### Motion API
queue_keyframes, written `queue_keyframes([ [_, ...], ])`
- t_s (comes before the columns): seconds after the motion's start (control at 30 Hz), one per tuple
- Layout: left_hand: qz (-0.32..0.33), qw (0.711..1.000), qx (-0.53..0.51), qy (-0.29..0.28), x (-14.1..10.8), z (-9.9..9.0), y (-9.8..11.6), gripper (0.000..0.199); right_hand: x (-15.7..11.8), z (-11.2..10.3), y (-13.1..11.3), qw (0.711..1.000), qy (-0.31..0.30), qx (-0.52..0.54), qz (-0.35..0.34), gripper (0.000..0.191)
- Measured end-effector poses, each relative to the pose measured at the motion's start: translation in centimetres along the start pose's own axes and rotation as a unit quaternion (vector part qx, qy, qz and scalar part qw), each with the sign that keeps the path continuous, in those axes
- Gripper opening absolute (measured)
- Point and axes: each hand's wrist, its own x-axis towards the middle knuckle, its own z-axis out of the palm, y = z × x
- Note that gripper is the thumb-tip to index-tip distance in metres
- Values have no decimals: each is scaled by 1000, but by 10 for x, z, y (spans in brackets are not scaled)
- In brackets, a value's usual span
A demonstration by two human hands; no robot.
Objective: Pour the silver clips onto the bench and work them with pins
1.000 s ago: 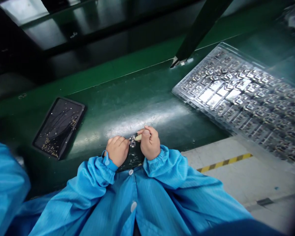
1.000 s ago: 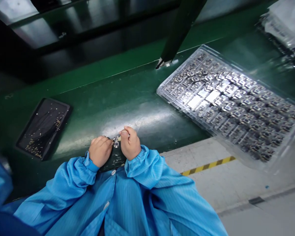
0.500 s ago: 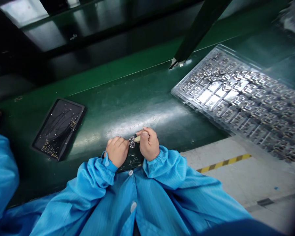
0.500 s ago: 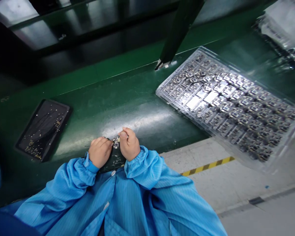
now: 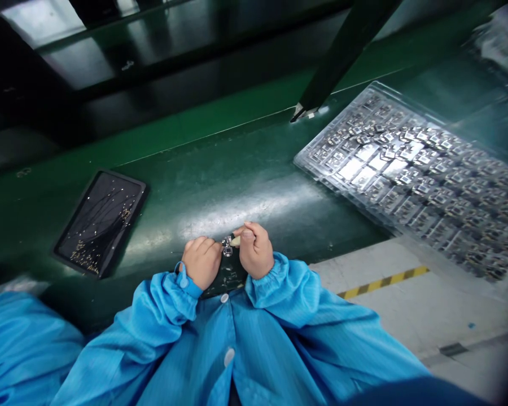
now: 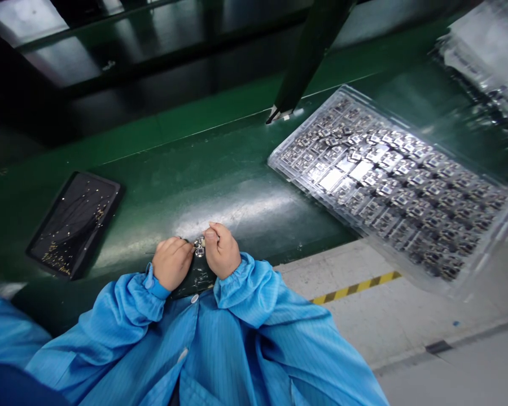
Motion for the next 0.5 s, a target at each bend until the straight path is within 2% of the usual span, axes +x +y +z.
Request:
queue_keyframes([
  [0.17,4,1000,-8,8,-2,0,0,16,5,-4,-8,995,-13,-63,-78,18],
  [0.3,2,1000,-15,4,-3,0,-1,18,12,-4,-21,973,-91,-126,-169,22],
  [0.4,-3,1000,-19,4,-3,1,-4,20,15,1,-27,956,-132,-165,-204,28],
  [0.5,7,1000,-20,9,-3,1,-6,22,15,8,-27,952,-112,-175,-226,32],
])
